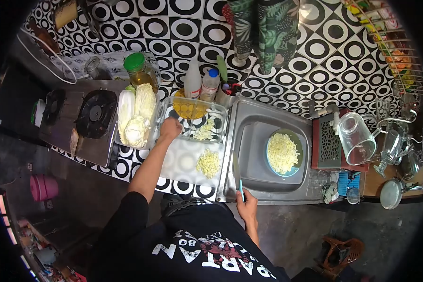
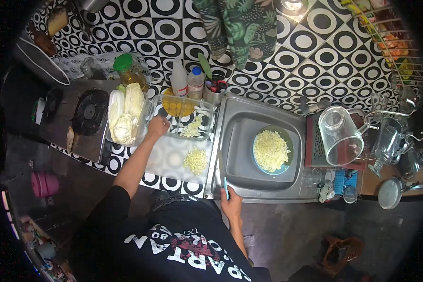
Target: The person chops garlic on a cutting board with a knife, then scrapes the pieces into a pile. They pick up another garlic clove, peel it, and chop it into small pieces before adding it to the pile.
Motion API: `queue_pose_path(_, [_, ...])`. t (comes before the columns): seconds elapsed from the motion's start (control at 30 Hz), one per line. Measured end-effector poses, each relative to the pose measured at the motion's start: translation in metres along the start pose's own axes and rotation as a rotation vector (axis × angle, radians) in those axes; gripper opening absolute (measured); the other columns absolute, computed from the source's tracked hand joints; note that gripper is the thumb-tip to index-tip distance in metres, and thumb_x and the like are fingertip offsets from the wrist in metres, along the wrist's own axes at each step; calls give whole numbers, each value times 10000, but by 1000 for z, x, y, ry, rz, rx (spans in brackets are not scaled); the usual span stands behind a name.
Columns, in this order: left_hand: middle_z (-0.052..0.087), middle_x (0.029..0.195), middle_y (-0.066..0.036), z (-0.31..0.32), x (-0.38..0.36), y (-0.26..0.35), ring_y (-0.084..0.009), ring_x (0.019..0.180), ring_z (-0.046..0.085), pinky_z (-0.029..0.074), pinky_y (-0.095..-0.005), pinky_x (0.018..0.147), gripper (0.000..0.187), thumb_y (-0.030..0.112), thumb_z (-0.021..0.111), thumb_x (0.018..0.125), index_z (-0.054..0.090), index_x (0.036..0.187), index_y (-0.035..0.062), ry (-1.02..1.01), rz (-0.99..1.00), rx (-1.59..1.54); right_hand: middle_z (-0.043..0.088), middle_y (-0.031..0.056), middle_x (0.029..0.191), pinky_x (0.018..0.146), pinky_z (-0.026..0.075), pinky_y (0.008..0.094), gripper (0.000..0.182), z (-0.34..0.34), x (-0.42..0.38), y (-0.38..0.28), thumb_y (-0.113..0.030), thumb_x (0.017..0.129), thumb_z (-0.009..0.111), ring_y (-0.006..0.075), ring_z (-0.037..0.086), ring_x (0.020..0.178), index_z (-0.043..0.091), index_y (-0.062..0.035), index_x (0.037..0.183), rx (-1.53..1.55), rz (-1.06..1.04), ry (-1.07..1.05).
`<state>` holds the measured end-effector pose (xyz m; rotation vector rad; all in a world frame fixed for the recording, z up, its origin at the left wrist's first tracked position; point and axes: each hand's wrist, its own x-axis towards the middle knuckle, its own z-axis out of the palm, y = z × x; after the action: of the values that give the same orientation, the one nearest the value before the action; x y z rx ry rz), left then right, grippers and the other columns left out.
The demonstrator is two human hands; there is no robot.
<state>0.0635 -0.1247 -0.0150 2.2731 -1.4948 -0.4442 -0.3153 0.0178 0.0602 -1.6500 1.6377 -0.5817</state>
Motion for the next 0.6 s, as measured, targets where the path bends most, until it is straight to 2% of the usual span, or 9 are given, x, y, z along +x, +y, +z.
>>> queue_pose_path(0.03, [642,864,-118,0,0,0,-292,776,625,507,-368,716,98,149,660,701,689,755,74,0,4,-11,596,80,573,503,449,277,270,4,-4,-5,-212,863,587,114,557,496,623,18,999,10,-6,37])
queue_pose_path(0.1, [613,915,-77,-1,-3,2,-288,818,608,497,-388,703,74,133,648,724,670,720,62,210,76,-146,594,76,573,501,448,275,266,14,-11,-14,-208,863,588,109,554,498,624,15,1003,29,22,39])
queue_pose_path(0.13, [613,915,-77,-2,-7,2,-288,818,608,497,-388,703,74,133,648,724,670,720,62,204,77,-156,591,71,572,499,448,274,262,19,-17,-17,-204,863,590,104,551,500,625,12,1007,57,53,32])
queue_pose_path(0.17, [603,909,-59,-3,-10,1,-284,804,600,494,-403,691,72,131,631,732,655,720,65,240,188,-141,591,71,572,499,448,274,262,22,-21,-21,-204,863,590,104,551,500,625,12,1007,50,59,37])
queue_pose_path(0.2, [592,903,-41,-6,-13,0,-279,790,592,491,-417,679,70,130,614,739,639,721,68,275,300,-124,601,107,596,525,458,296,269,28,-22,-27,-212,857,592,156,581,529,626,13,1002,41,77,16])
queue_pose_path(0.27, [589,888,-35,3,-11,-11,-273,783,590,493,-413,674,65,130,618,732,642,721,71,278,281,-138,620,179,644,577,479,341,283,40,-29,-35,-226,845,597,261,640,588,629,14,992,32,117,-29])
queue_pose_path(0.43, [585,870,-23,-8,0,-2,-264,761,593,498,-402,661,60,128,633,705,625,691,70,376,298,-173,614,176,648,561,469,338,266,55,-40,-78,-221,845,597,258,628,581,628,-4,995,110,83,-61])
queue_pose_path(0.53, [594,871,-27,-20,2,5,-259,761,603,500,-395,663,54,132,636,700,630,691,80,522,402,-208,604,165,625,547,463,336,255,70,-40,-84,-220,846,593,250,616,551,629,-12,989,52,14,-14])
queue_pose_path(0.6, [603,870,-29,-27,-4,5,-257,754,607,500,-387,658,43,132,637,699,641,703,89,522,394,-228,590,160,603,536,457,340,254,75,-42,-86,-223,846,591,249,600,529,629,-13,984,59,49,-27])
